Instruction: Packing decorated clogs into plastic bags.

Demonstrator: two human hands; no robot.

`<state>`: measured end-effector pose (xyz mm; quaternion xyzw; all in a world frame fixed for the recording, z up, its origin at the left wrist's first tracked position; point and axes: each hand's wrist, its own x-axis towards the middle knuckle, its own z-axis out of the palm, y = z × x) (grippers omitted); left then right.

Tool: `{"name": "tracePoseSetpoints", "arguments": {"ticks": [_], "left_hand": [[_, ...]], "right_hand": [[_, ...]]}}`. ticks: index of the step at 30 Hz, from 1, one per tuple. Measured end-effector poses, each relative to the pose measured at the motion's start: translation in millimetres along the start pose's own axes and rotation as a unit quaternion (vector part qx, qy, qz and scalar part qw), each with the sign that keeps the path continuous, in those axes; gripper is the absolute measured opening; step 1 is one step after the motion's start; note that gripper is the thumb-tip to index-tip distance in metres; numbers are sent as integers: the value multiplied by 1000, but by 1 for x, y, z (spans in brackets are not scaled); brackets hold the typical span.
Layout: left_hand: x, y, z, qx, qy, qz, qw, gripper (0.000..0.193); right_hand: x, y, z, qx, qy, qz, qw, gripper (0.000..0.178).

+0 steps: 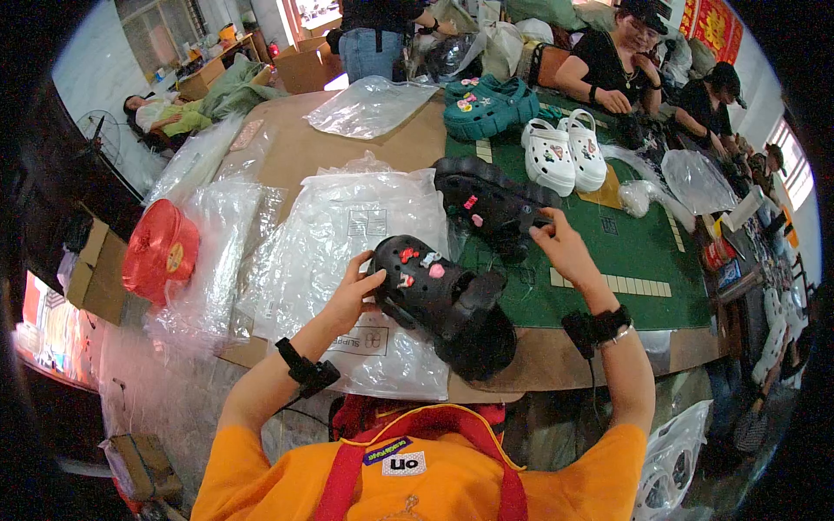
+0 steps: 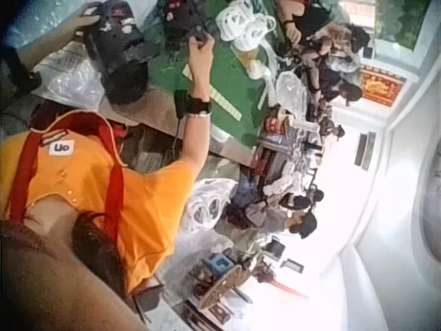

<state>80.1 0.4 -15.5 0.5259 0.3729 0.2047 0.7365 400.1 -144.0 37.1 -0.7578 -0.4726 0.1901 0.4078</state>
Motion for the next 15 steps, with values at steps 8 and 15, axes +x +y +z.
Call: {"name": "tracePoseSetpoints", "arguments": {"ticks": [8, 15], "left_hand": [[1, -1, 1, -29, 35, -9, 999, 92], [14, 16, 6, 30, 2, 24, 999, 89]], "right_hand": [[23, 0, 35, 328, -10, 77, 942, 60], [-9, -44, 6, 581, -27, 55, 811, 40]]}}
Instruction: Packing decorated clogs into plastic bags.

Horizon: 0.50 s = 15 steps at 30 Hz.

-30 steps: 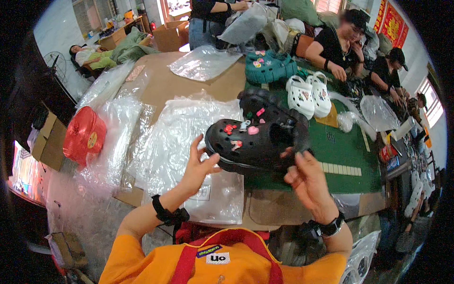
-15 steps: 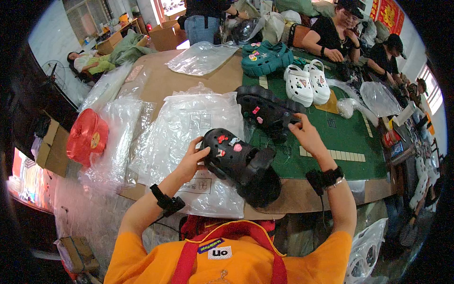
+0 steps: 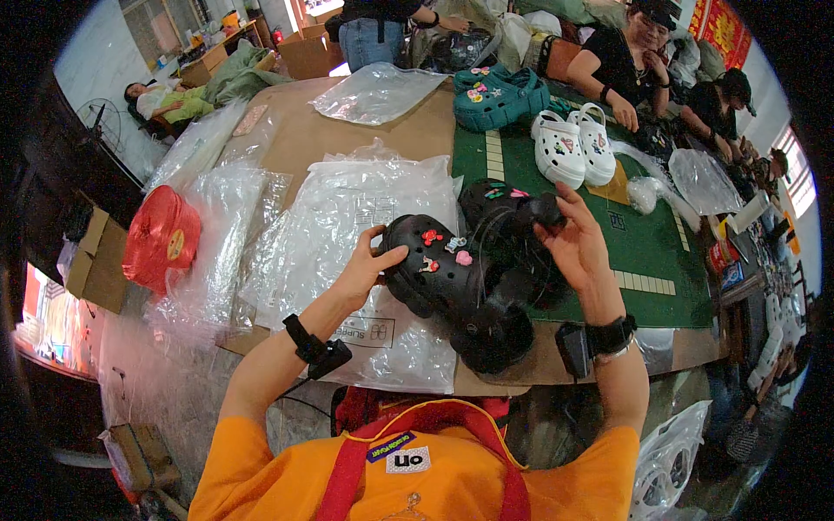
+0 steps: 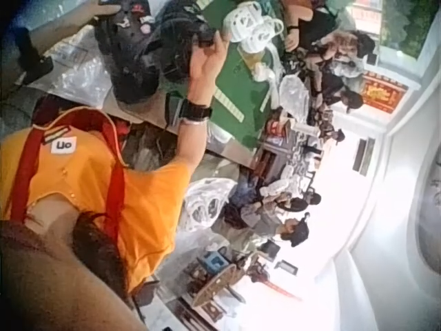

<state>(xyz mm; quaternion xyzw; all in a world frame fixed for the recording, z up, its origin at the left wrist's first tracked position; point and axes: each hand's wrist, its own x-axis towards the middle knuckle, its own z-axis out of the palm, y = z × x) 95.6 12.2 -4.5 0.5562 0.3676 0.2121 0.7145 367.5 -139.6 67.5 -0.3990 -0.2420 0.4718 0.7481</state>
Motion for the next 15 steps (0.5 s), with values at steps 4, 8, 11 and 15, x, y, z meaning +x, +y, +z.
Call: {"name": "tracePoseSetpoints", "arguments": {"ticks": [4, 8, 11, 15], "left_hand": [[7, 5, 9, -56, -19, 62, 996, 87], [20, 9, 15, -54, -47, 74, 995, 77], [28, 3, 28, 4, -58, 34, 998, 65], [26, 5, 40, 10, -57, 58, 997, 65]], "right_hand": [[-38, 12, -9, 20, 43, 52, 998, 35], [-65, 20, -17, 46, 52, 67, 995, 27], [-79, 25, -16, 84, 45, 60, 994, 25], [-86, 31, -18, 102, 56, 37, 993, 23]]}}
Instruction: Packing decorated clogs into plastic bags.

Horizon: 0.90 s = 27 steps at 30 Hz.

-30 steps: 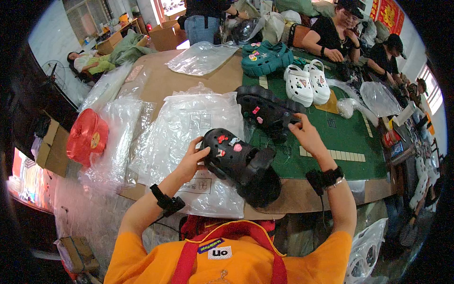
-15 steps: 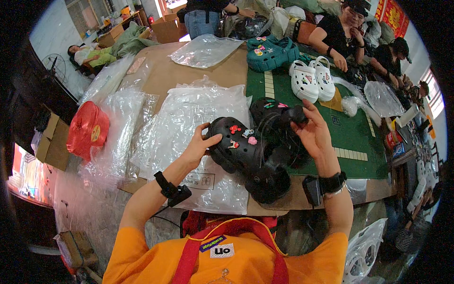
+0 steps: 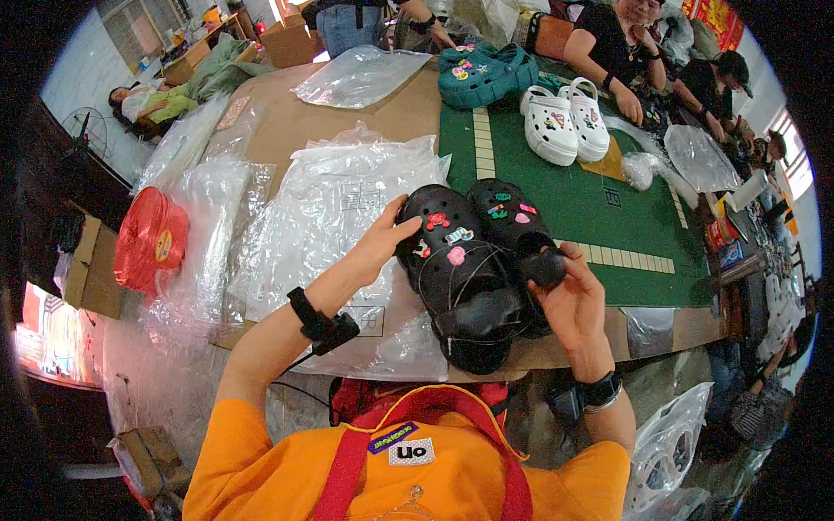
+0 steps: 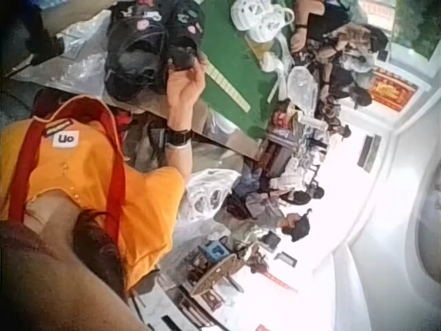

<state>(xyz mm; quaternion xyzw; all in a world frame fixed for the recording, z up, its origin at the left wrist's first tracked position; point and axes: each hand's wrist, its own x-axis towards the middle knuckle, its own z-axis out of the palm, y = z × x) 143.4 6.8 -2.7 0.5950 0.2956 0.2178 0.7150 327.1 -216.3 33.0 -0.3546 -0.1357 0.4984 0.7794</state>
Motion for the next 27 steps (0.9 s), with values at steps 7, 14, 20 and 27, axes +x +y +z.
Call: {"name": "tracePoseSetpoints", "arguments": {"ticks": [7, 14, 20, 27], "left_hand": [[25, 7, 28, 69, -28, 137, 988, 51], [38, -27, 17, 298, -53, 155, 940, 61], [-35, -18, -57, 485, -113, 185, 847, 53], [-119, -55, -81, 634, -141, 182, 738, 67]], "right_hand": [[7, -14, 13, 22, -123, -66, 990, 27], [9, 19, -36, 4, 124, -136, 983, 32], [-31, -7, 10, -627, 54, -71, 774, 70], [-49, 3, 66, -564, -39, -184, 804, 40]]}}
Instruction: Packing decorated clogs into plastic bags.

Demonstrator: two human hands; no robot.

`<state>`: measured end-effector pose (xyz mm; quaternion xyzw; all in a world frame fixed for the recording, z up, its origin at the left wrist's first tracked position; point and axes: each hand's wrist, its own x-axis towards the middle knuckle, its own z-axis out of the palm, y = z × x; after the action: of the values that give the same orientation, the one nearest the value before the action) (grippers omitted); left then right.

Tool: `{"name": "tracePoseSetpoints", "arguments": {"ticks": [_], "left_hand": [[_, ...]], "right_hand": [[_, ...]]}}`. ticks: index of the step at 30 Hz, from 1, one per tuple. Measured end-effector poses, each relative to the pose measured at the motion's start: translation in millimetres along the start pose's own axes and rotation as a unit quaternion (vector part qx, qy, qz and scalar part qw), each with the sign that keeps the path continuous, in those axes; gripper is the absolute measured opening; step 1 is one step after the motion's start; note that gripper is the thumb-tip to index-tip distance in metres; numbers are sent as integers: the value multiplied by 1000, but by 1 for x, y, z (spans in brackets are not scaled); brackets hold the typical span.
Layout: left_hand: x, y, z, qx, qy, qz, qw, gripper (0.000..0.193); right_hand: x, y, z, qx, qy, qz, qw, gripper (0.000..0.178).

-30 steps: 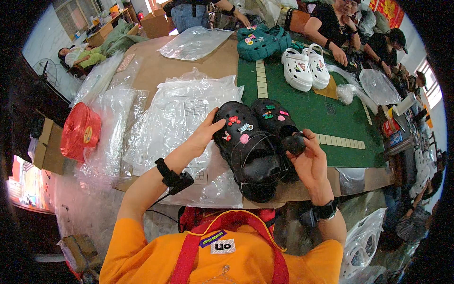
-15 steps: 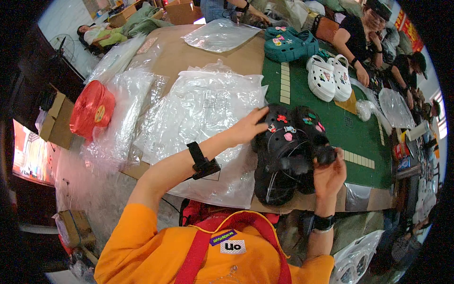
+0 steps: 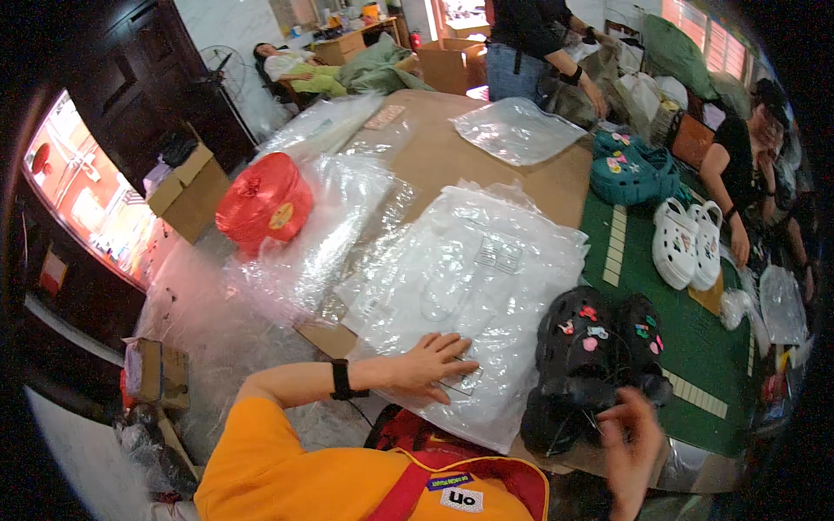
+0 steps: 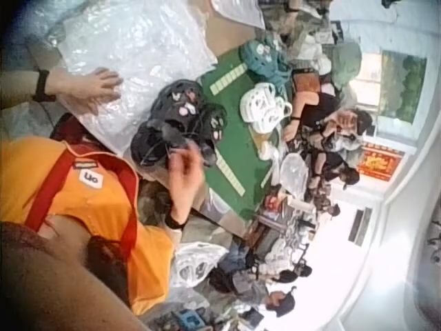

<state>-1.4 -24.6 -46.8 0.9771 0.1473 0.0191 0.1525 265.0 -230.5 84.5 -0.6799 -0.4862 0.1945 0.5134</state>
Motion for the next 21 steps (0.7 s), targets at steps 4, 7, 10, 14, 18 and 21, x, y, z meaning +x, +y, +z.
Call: {"name": "tracePoseSetpoints", "arguments": {"ticks": [4, 7, 10, 14, 18, 21], "left_hand": [[-7, -8, 24, 14, 48, 15, 999, 61], [-5, -1, 11, -11, 67, 9, 998, 43], [-4, -4, 8, -33, 82, 4, 996, 29], [-2, -4, -7, -51, 97, -1, 994, 19], [3, 0, -39, -76, 151, -6, 986, 18], [2, 8, -70, -35, 234, 5, 972, 16]], "right_hand": [[1, -3, 77, 10, -401, -71, 913, 42], [-6, 25, 113, -252, -379, -275, 847, 47], [-15, 54, 132, -341, -341, -254, 838, 48], [-16, 56, 137, -303, -322, -238, 865, 46], [-11, 56, 135, -229, -273, -209, 911, 41], [-3, 44, 130, -168, -207, -173, 948, 32]]}}
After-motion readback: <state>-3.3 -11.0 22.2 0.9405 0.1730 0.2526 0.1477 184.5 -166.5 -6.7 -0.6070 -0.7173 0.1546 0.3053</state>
